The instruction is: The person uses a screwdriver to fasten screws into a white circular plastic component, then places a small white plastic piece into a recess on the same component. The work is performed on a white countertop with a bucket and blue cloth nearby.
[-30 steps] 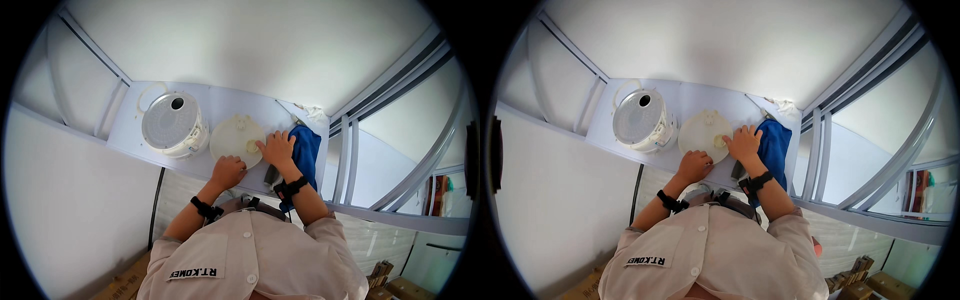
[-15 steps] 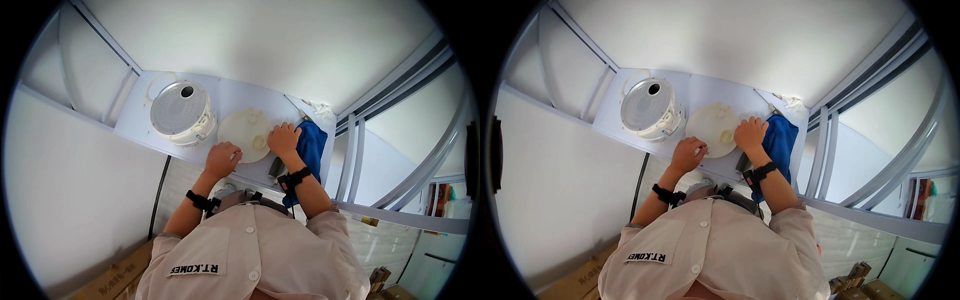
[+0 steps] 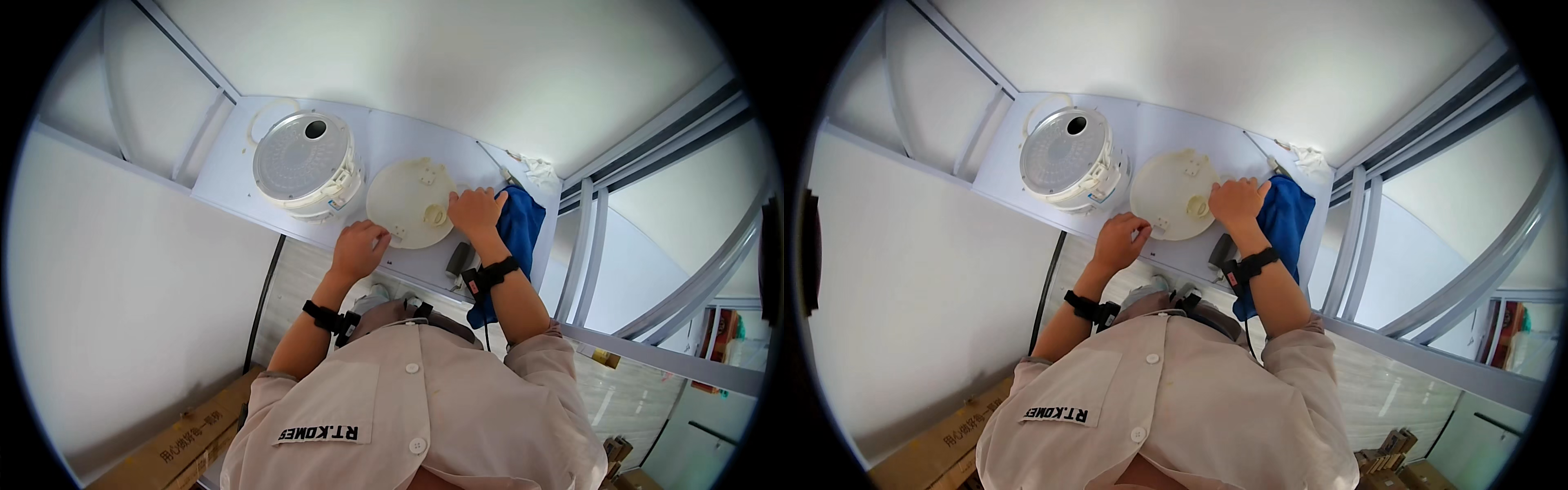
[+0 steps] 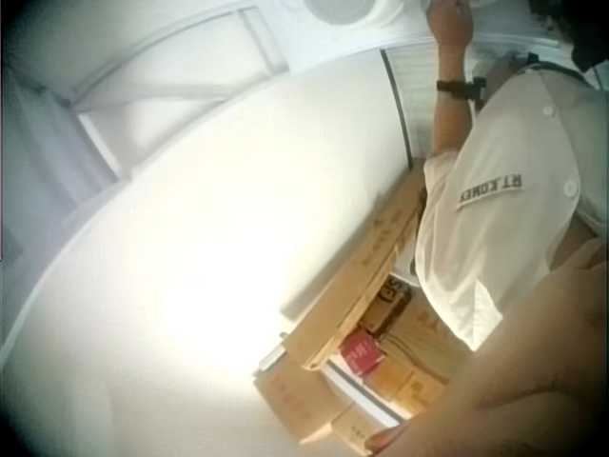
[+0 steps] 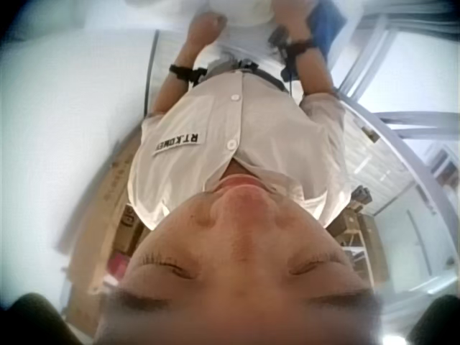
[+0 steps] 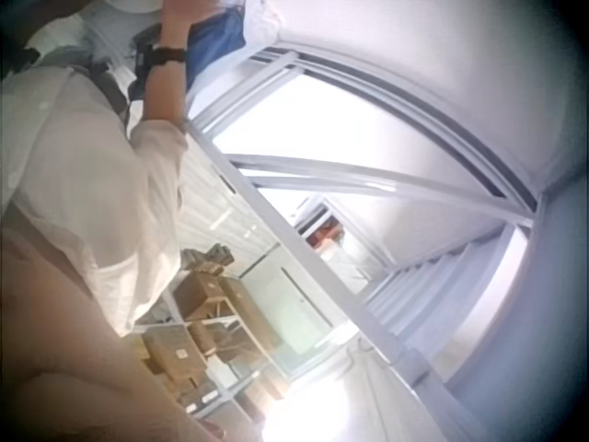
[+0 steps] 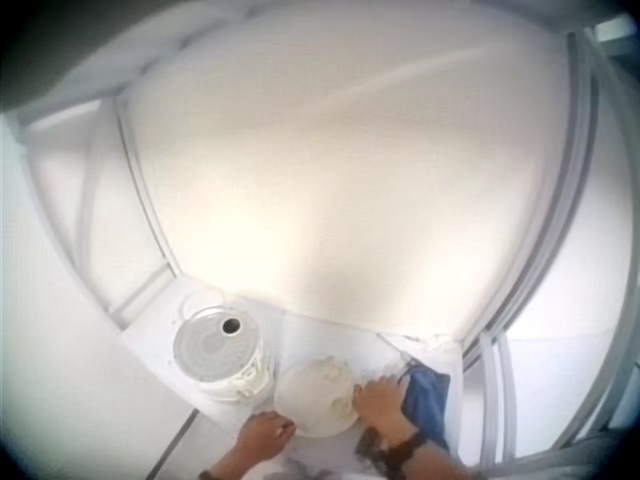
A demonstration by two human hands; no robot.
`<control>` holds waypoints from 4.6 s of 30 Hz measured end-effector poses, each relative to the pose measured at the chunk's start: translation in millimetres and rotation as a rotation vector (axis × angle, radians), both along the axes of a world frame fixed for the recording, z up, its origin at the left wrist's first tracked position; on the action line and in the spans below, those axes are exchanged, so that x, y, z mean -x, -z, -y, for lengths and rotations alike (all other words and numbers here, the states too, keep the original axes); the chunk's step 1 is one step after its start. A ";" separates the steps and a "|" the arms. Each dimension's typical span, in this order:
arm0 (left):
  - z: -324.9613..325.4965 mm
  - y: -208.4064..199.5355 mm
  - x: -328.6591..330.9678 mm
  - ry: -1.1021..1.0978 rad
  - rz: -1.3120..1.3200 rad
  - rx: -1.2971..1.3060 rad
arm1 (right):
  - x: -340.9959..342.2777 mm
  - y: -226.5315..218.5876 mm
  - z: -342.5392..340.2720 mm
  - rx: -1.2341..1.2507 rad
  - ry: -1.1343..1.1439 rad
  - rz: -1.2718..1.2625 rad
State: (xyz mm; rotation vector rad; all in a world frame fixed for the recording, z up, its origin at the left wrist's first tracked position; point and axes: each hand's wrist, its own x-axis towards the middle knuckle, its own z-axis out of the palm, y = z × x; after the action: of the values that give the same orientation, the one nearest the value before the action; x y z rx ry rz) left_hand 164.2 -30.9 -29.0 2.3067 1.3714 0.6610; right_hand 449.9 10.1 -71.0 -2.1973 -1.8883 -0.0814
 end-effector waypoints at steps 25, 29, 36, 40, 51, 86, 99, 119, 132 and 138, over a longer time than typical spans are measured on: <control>-2.7 3.3 -0.4 0.047 0.012 0.063 | -16.6 -42.5 -23.7 0.452 0.141 -0.141; -3.0 2.7 -1.6 0.051 0.027 0.066 | -18.3 -30.6 -29.4 0.397 0.182 -0.170; -3.9 3.8 -1.1 0.068 0.001 0.039 | -11.5 -9.8 -30.1 0.327 0.145 -0.118; -4.3 4.2 -2.4 0.066 0.008 0.022 | -14.9 -2.7 -31.9 0.308 0.141 -0.074; -3.1 6.0 -9.8 0.005 0.063 0.005 | -21.4 11.9 -25.0 0.220 0.097 -0.085; -36.9 29.6 -84.6 -0.105 0.157 0.124 | 30.5 -4.5 60.3 -0.129 -0.350 -0.419; -38.2 38.4 -86.7 -0.233 0.136 0.207 | 33.3 -5.8 61.3 -0.086 -0.309 -0.433; -40.2 43.6 -85.5 -0.109 0.071 0.068 | 34.2 1.4 59.8 -0.089 -0.312 -0.442; -34.4 34.1 -84.5 -0.006 0.006 0.012 | 28.4 7.5 56.0 -0.132 -0.313 -0.467; -32.1 35.0 -83.1 0.000 -0.001 0.047 | 9.6 -22.9 50.7 -0.271 -0.115 -0.285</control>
State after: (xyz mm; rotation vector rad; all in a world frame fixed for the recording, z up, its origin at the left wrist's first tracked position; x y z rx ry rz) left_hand 247.4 1.1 -64.1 2.2706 1.3732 0.6209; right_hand 440.3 -40.6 -48.1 -1.8135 -1.7282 -0.0024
